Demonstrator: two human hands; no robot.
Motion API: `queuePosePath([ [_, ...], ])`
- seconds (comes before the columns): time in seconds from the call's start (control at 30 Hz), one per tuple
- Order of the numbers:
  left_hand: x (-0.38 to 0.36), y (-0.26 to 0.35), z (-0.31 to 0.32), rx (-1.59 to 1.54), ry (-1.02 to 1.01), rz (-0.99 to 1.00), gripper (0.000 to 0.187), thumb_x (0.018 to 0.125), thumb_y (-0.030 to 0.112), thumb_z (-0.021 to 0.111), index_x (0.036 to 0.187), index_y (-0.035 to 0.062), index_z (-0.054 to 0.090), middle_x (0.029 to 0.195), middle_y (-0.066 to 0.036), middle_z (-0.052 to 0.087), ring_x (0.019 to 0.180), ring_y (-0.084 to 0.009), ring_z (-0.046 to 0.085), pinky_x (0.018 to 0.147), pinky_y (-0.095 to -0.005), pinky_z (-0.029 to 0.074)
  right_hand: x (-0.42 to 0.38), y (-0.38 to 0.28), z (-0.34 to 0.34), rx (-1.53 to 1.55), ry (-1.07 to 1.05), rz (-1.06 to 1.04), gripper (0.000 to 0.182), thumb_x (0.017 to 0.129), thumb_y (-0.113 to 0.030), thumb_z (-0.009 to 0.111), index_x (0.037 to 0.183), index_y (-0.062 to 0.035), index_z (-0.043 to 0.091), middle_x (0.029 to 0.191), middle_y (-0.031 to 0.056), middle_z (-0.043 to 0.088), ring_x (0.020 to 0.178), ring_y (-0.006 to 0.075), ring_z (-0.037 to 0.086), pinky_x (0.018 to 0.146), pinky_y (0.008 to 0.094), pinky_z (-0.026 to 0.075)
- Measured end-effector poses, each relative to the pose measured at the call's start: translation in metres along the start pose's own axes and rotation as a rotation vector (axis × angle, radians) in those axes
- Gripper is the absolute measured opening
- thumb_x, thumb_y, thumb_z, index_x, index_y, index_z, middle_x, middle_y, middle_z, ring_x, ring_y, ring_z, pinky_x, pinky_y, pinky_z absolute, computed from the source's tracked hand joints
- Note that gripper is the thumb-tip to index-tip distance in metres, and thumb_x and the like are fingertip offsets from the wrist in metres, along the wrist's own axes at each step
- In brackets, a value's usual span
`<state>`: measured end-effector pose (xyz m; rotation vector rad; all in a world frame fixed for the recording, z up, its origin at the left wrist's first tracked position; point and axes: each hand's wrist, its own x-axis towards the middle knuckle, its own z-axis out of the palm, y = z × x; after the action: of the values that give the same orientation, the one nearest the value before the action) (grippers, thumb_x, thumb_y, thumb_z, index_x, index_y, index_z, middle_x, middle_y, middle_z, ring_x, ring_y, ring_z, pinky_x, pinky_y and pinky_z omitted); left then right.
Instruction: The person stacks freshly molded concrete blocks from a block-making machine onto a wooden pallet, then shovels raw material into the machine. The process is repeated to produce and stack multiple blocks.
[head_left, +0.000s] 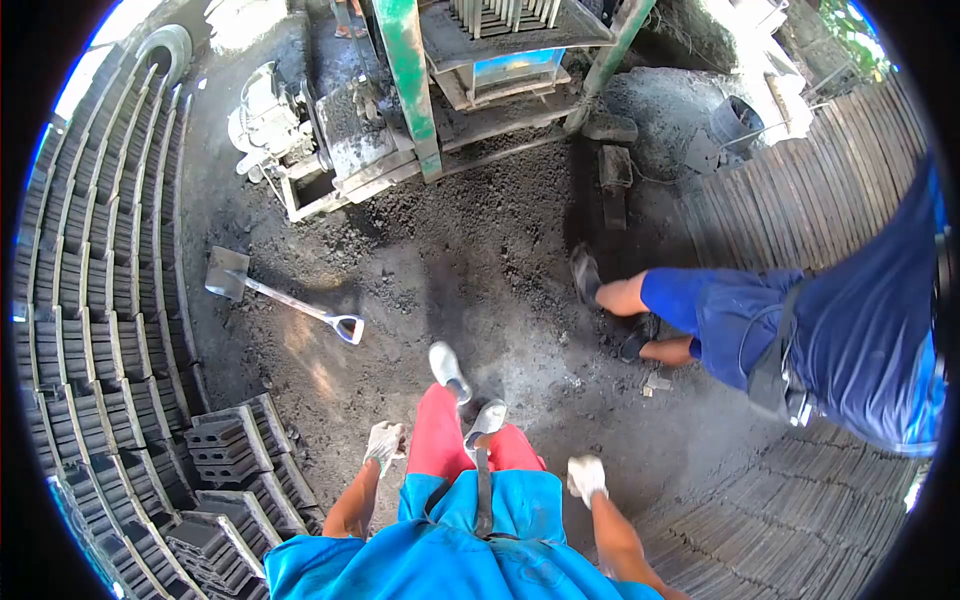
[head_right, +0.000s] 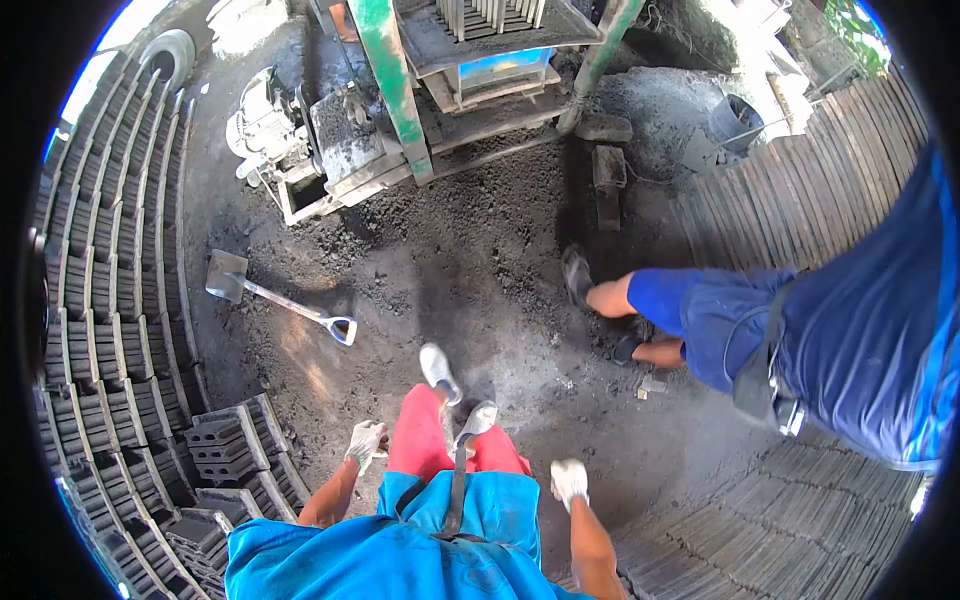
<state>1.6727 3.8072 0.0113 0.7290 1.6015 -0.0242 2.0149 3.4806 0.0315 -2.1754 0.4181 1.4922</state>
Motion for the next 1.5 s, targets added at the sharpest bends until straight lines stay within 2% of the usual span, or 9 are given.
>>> queuePosePath([
  [0.17,0.033,0.071,0.025,0.096,-0.056,0.125,0.019,0.089,0.020,0.063,0.095,0.0027,0.060,0.073,-0.007,0.060,0.057,-0.0159,0.060,0.047,-0.0317,0.053,0.106,-0.249,-0.018,-0.187,0.132,-0.819,0.029,0.091,-0.029,0.062,0.074,-0.0060,0.060,0.060,0.0014,0.057,0.053,0.0113,0.053,0.048,0.0311,0.041],
  [0.33,0.111,0.183,0.057,0.243,-0.157,0.316,0.022,0.088,0.022,0.062,0.097,0.0017,0.064,0.074,-0.005,0.061,0.057,-0.0148,0.059,0.049,-0.0314,0.053,0.101,-0.445,-0.025,0.540,-0.160,-0.766,0.014,0.091,-0.012,0.065,0.103,-0.0062,0.060,0.072,0.0040,0.056,0.053,0.0111,0.052,0.043,0.0227,0.039],
  [0.8,0.288,0.543,0.204,-0.223,-0.147,0.435,0.025,0.089,0.029,0.068,0.098,0.0057,0.064,0.074,0.000,0.062,0.058,-0.0108,0.057,0.054,-0.0284,0.051,0.280,-0.374,-0.011,0.196,0.093,-0.305,0.021,0.081,-0.022,0.065,0.077,-0.0015,0.066,0.070,0.0047,0.061,0.063,0.0167,0.057,0.053,0.0364,0.048],
  [1.03,0.506,0.734,0.285,-0.424,0.002,0.669,0.037,0.095,0.041,0.058,0.104,0.0065,0.062,0.074,-0.003,0.057,0.059,-0.0140,0.055,0.051,-0.0314,0.048,0.411,-0.824,-0.052,0.201,0.034,-0.828,0.036,0.095,-0.039,0.054,0.071,-0.0124,0.050,0.061,0.0001,0.045,0.048,0.0143,0.045,0.043,0.0320,0.033],
  [1.1,0.488,0.798,0.303,-0.337,0.283,0.774,0.045,0.094,0.052,0.058,0.100,0.0077,0.064,0.080,-0.005,0.061,0.071,-0.0188,0.061,0.055,-0.0354,0.050,0.448,-0.952,-0.059,-0.055,0.234,-1.155,0.038,0.093,-0.043,0.060,0.091,-0.0044,0.061,0.076,0.0044,0.058,0.063,0.0129,0.053,0.055,0.0308,0.041],
  [1.13,0.573,0.825,0.299,0.046,0.785,1.300,0.042,0.096,0.047,0.054,0.100,0.0067,0.065,0.084,-0.006,0.063,0.076,-0.0208,0.062,0.059,-0.0362,0.050,0.466,-1.016,-0.062,-0.171,0.371,-1.301,0.045,0.093,-0.044,0.063,0.100,-0.0004,0.066,0.083,0.0065,0.064,0.070,0.0122,0.057,0.061,0.0302,0.045],
  [1.2,0.675,0.873,0.278,0.528,1.244,1.712,0.035,0.099,0.036,0.050,0.100,0.0053,0.066,0.089,-0.009,0.066,0.081,-0.0228,0.064,0.064,-0.0367,0.051,0.491,-1.109,-0.057,-0.397,0.483,-1.264,0.055,0.090,-0.051,0.060,0.098,0.0031,0.067,0.087,0.0165,0.069,0.086,0.0340,0.064,0.081,0.0425,0.047],
  [1.33,0.732,0.940,0.265,-0.257,0.427,1.183,0.033,0.094,0.029,0.056,0.102,-0.0011,0.068,0.088,-0.014,0.069,0.081,-0.0257,0.066,0.074,-0.0383,0.052,0.518,-1.210,-0.030,-0.721,0.571,-1.142,0.052,0.090,-0.047,0.061,0.099,0.0033,0.067,0.087,0.0151,0.069,0.085,0.0320,0.064,0.081,0.0414,0.047],
  [1.5,0.620,0.941,0.307,-0.290,0.472,0.784,0.057,0.086,0.047,0.066,0.095,-0.0087,0.069,0.082,-0.018,0.070,0.073,-0.0295,0.068,0.073,-0.0432,0.050,0.548,-1.259,-0.007,-0.844,0.580,-1.125,0.048,0.090,-0.043,0.062,0.102,0.0035,0.066,0.087,0.0134,0.069,0.084,0.0294,0.063,0.081,0.0401,0.047],
])
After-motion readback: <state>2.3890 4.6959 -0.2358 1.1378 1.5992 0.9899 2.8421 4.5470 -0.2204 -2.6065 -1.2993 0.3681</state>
